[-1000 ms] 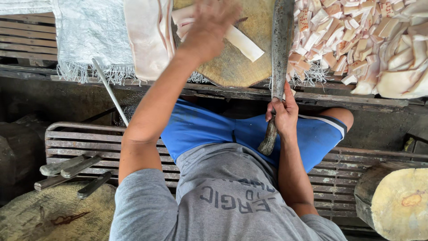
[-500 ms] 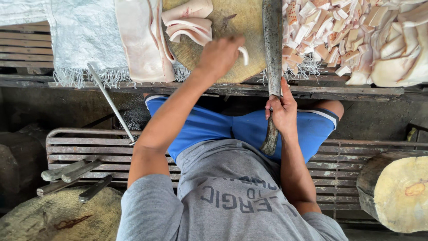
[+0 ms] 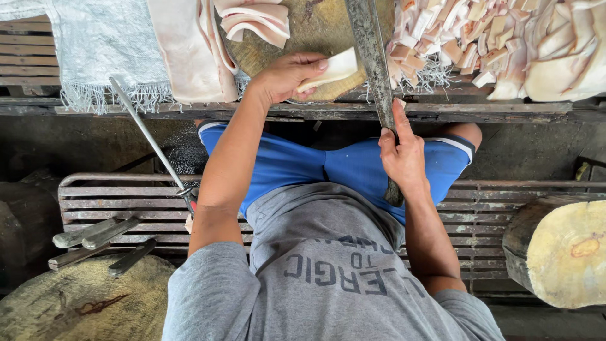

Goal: The person uses a large knife to cut strips of animal hide on a wooden block, moving the cut pieces to a pile.

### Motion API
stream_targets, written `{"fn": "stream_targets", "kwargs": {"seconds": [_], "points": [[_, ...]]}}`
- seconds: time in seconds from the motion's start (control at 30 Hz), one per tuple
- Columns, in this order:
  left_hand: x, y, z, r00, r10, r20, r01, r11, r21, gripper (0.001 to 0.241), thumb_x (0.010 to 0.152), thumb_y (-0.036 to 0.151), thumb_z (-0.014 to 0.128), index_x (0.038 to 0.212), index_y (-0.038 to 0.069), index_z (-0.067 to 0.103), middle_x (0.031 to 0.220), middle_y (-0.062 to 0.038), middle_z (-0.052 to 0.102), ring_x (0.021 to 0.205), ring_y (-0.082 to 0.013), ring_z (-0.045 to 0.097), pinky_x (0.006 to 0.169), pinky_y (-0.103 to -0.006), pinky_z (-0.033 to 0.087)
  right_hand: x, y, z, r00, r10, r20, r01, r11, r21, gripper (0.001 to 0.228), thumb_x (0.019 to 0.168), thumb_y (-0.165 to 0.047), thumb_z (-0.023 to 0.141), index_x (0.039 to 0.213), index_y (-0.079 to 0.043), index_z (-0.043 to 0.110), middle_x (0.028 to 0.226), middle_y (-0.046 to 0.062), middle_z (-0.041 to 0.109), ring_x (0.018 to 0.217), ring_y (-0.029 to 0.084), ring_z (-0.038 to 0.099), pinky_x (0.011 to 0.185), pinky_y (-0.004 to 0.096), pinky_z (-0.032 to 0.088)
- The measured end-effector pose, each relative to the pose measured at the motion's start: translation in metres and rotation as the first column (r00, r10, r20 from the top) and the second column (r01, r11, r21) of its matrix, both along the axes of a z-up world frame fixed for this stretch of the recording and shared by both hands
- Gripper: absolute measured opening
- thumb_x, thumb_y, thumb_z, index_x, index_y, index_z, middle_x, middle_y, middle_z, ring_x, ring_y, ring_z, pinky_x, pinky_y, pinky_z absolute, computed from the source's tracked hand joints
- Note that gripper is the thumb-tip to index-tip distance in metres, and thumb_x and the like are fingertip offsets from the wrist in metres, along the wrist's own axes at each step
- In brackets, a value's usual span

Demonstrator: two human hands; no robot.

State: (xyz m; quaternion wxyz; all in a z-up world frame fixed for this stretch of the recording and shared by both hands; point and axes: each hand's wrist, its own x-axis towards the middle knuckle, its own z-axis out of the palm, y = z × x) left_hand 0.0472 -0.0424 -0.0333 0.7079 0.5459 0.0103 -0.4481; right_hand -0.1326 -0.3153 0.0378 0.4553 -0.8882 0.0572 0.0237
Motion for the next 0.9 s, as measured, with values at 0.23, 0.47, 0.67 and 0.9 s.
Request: {"fn": "stream_targets", "kwargs": {"seconds": [0.23,0.47,0.67,0.9], "points": [[-0.013,-0.016,0.015,0.661,-0.31,0.684,-0.236,0.779,0.581,0.045,0.089,0.034,0.084,0.118,0.004,0.066,0.107,-0.013,0.074,0.097,-0.0247,0.072,0.083,-0.0385,0.057,-0.005,0.001,-0.007,0.998,0.036,0.056,-0.03,0.994,-0.102,0.063,0.1,-0.003,0.059,0.16,-0.013,0.043,0.087,0.027,0.07,0.079,0.041,0.074,0.074,0.041,0.057],[-0.019,-0.011,0.0,0.667,-0.162,0.727,-0.252,0.869,0.425,0.032,0.093,0.017,0.07,0.122,0.004,0.07,0.12,-0.015,0.073,0.11,-0.0288,0.071,0.096,-0.0372,0.054,-0.012,-0.001,0.007,0.966,0.107,0.236,-0.058,0.977,-0.204,0.063,0.103,0.0,0.06,0.163,-0.01,0.04,0.097,0.025,0.072,0.085,0.039,0.074,0.076,0.042,0.06],[-0.023,-0.017,-0.007,0.665,-0.135,0.734,-0.233,0.897,0.376,0.037,0.094,0.017,0.07,0.128,0.003,0.067,0.126,-0.017,0.071,0.115,-0.0296,0.069,0.099,-0.0368,0.053,-0.023,-0.018,0.02,0.848,0.064,0.527,0.051,0.978,-0.201,0.069,0.11,0.007,0.057,0.167,-0.014,0.026,0.08,0.013,0.069,0.066,0.022,0.066,0.059,0.037,0.054],[-0.035,0.002,-0.006,0.649,-0.091,0.755,-0.338,0.855,0.394,0.045,0.092,0.013,0.071,0.134,0.003,0.06,0.117,-0.02,0.069,0.105,-0.0311,0.068,0.092,-0.0394,0.054,-0.001,-0.004,-0.004,0.959,0.281,0.045,-0.212,0.811,-0.546,0.069,0.091,-0.003,0.065,0.157,-0.011,0.044,0.082,0.02,0.069,0.064,0.042,0.066,0.061,0.053,0.054]]}}
